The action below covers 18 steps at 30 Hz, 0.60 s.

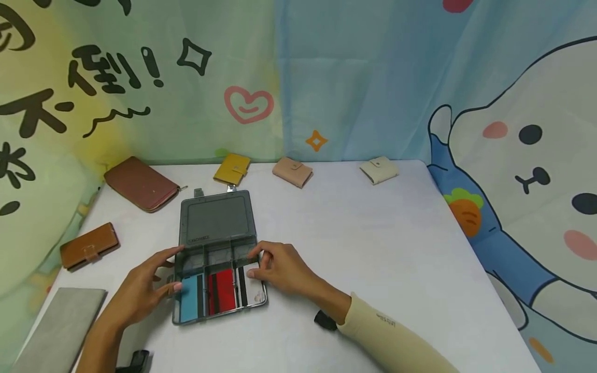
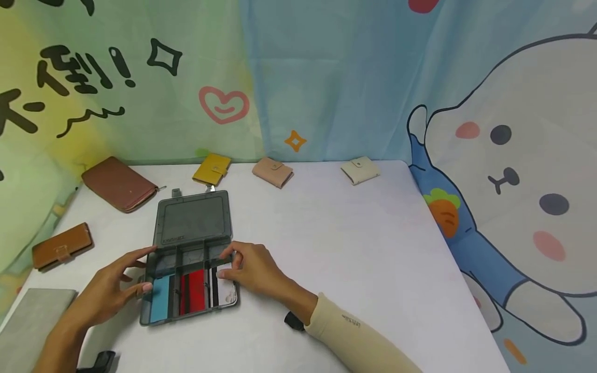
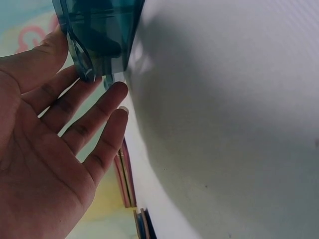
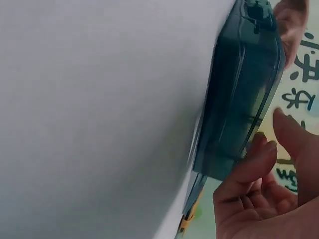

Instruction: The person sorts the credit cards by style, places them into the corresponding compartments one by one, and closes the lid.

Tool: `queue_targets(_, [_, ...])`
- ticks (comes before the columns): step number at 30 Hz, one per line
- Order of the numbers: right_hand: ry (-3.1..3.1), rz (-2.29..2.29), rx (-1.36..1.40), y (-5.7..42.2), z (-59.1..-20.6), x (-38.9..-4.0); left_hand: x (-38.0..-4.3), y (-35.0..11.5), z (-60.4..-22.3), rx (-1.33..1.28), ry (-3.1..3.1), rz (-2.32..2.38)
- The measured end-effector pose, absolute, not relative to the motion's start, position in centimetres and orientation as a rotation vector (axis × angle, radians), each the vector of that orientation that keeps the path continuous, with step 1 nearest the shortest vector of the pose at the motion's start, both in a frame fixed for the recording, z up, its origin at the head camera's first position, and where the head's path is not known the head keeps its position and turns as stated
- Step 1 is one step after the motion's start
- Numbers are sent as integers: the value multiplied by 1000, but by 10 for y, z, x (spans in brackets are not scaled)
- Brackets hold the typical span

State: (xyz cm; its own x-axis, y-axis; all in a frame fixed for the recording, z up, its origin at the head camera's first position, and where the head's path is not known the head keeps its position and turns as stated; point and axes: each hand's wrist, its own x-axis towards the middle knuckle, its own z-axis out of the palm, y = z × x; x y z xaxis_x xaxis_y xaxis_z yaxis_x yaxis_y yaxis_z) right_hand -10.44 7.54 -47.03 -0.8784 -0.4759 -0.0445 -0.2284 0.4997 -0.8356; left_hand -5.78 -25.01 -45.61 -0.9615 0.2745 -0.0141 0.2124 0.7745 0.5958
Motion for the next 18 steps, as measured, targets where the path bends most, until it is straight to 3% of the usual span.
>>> queue_targets(10, [2272, -1555, -220, 75, -476, -159, -54, -251, -462, 412, 2940, 944])
queue_targets(18, [1909, -1744, -38, 66, -479, -187, -43, -243, -465, 264, 3021, 953])
